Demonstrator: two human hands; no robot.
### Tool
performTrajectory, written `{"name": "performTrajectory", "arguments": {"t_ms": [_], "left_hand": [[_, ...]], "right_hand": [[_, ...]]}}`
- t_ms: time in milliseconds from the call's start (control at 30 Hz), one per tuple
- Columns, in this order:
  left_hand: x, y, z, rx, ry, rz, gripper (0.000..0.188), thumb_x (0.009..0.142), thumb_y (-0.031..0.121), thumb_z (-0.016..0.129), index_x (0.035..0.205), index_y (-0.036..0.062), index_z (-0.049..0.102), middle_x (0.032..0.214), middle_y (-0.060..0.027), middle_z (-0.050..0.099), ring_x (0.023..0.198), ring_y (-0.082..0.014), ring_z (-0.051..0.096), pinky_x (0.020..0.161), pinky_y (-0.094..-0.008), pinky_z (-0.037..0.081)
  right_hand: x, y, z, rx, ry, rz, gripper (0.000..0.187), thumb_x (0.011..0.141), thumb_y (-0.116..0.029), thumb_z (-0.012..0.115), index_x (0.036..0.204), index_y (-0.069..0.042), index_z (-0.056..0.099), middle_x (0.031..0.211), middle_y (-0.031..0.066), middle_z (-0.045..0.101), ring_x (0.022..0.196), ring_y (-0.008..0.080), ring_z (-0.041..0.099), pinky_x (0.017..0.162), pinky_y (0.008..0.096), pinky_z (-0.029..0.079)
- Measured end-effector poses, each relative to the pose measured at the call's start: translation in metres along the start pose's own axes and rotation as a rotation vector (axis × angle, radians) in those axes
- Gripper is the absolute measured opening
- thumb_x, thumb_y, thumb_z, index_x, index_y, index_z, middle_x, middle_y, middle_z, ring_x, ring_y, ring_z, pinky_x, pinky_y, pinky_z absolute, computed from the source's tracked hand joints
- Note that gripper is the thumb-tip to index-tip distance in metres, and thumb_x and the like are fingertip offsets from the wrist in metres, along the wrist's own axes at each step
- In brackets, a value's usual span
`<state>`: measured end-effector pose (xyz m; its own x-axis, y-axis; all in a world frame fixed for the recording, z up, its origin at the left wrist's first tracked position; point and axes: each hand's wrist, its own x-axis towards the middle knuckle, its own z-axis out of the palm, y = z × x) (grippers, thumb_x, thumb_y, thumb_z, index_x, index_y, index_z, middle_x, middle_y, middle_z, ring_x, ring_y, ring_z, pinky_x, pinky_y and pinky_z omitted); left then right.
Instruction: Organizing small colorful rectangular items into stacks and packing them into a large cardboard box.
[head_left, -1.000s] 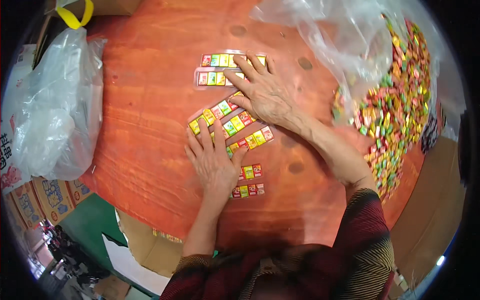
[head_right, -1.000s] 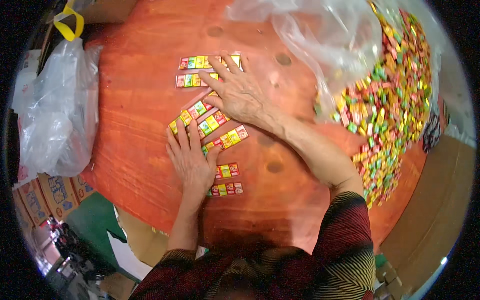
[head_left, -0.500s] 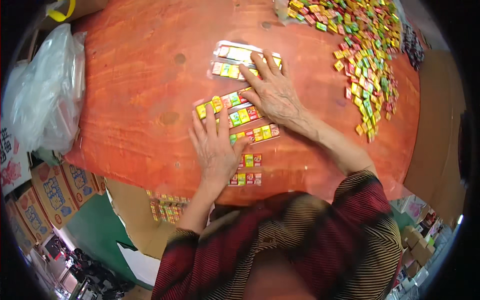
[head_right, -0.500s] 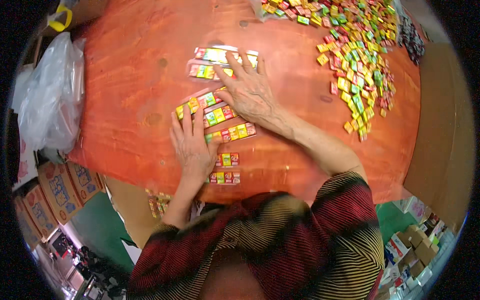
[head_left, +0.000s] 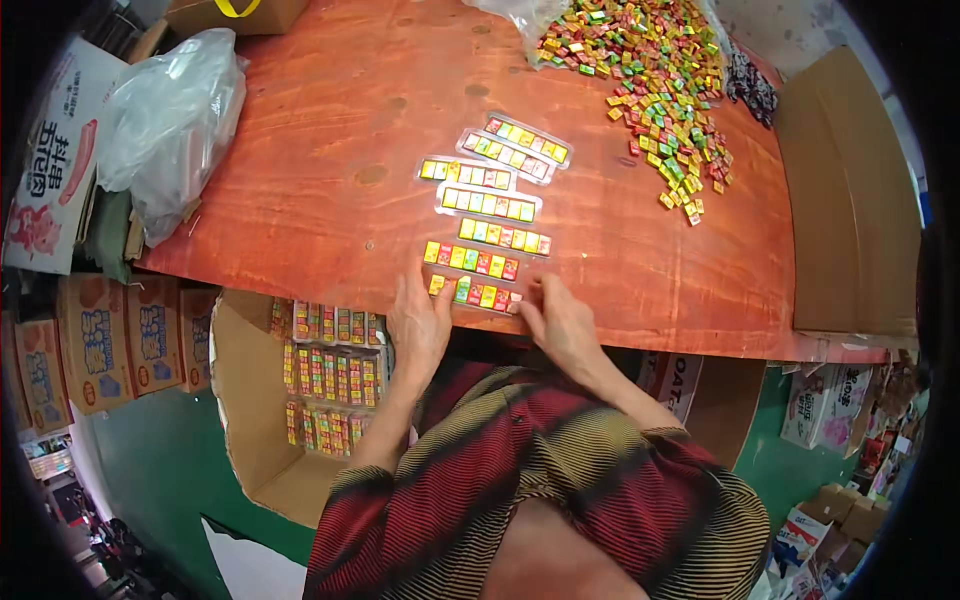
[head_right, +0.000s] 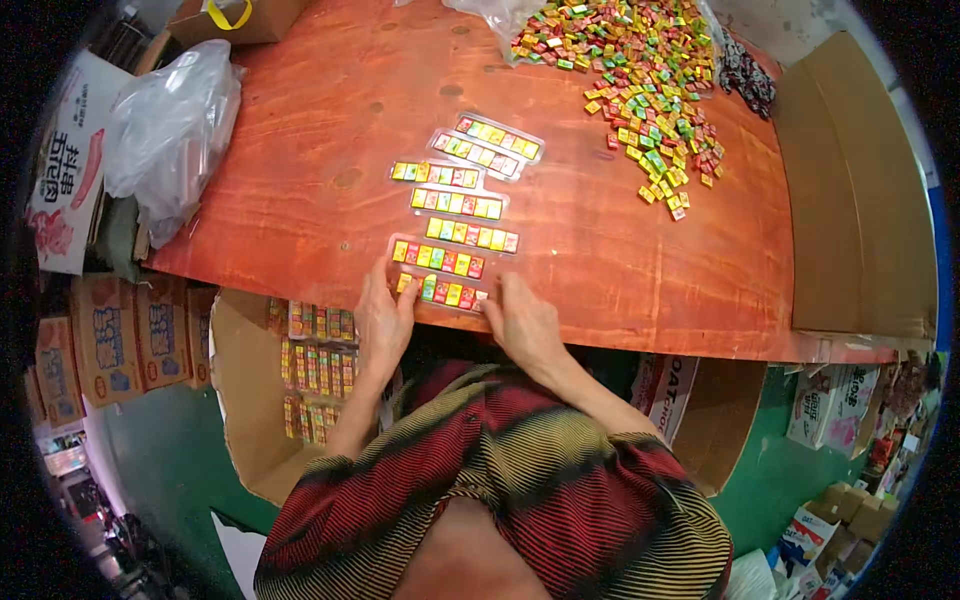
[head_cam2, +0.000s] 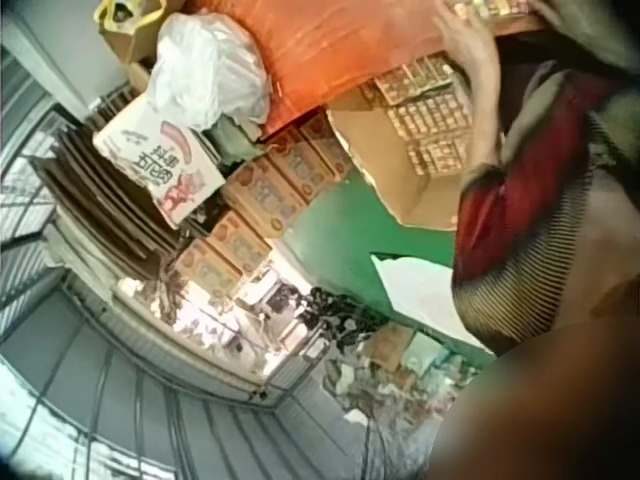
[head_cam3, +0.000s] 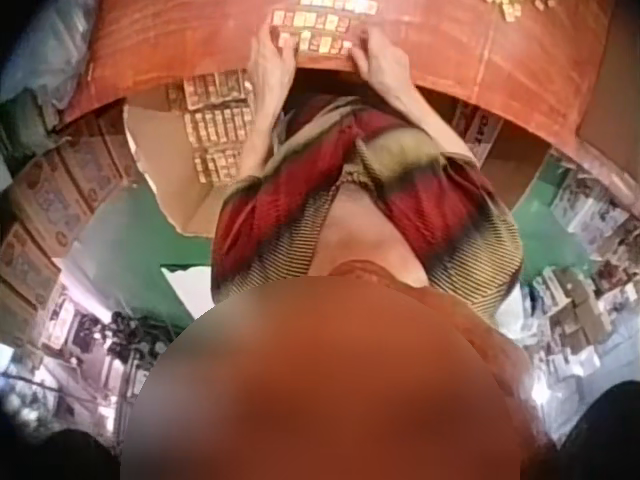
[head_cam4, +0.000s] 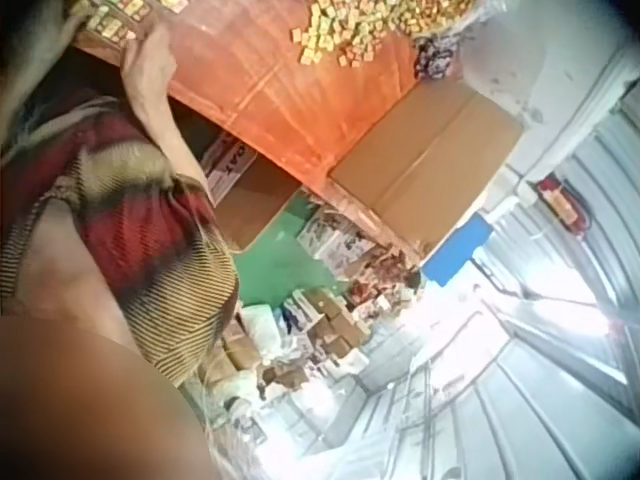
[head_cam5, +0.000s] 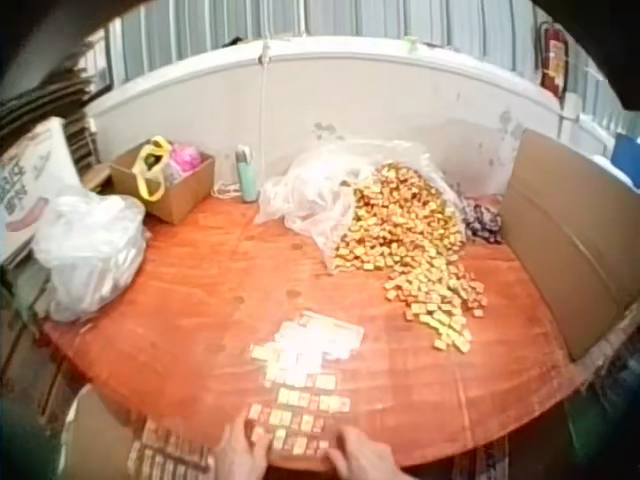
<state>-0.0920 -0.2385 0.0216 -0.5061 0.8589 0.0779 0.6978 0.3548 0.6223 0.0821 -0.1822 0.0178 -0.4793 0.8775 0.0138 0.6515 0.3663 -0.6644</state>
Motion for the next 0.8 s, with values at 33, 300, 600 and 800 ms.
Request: {"name": "performTrajectory", "arguments": {"t_ms": [33,300,600,800], "left_hand": [[-0.003,0.002,0.003,0.004,0.015,0.001,0.04,0.076,0.016,0.057,0.11,0.0015,0.042,0.089,-0.0195,0.049,0.081,-0.0344,0.05,0.067,-0.04,0.041],[-0.011,0.003,0.01,-0.057,0.114,0.025,0.039,0.07,0.011,0.062,0.104,0.0021,0.048,0.085,-0.0166,0.05,0.078,-0.0309,0.05,0.068,-0.0371,0.04],[0.041,0.0,-0.005,-0.093,0.045,-0.026,0.035,0.067,0.011,0.064,0.098,0.0001,0.052,0.087,-0.0197,0.052,0.084,-0.0339,0.051,0.072,-0.0393,0.041],[0.055,-0.009,0.0,0.092,-0.11,0.012,0.039,0.069,0.026,0.063,0.091,-0.0037,0.051,0.09,-0.0227,0.051,0.081,-0.0357,0.052,0.07,-0.041,0.041]], "right_hand": [[-0.001,-0.004,0.006,0.005,0.026,0.018,0.03,0.075,-0.015,0.058,0.098,-0.001,0.045,0.082,0.0173,0.056,0.072,0.032,0.057,0.061,0.0384,0.045],[0.003,0.005,0.016,0.233,0.131,-0.021,0.022,0.074,-0.008,0.058,0.091,0.001,0.047,0.071,0.0113,0.051,0.065,0.0218,0.053,0.056,0.0311,0.043],[0.036,-0.004,0.008,0.404,0.044,0.04,0.023,0.075,-0.009,0.058,0.091,0.003,0.047,0.064,0.0116,0.052,0.059,0.0202,0.052,0.053,0.0311,0.042],[0.031,-0.001,0.016,0.064,0.161,-0.116,0.023,0.074,-0.01,0.056,0.092,0.001,0.048,0.081,0.0196,0.051,0.072,0.0338,0.052,0.062,0.039,0.042]]}}
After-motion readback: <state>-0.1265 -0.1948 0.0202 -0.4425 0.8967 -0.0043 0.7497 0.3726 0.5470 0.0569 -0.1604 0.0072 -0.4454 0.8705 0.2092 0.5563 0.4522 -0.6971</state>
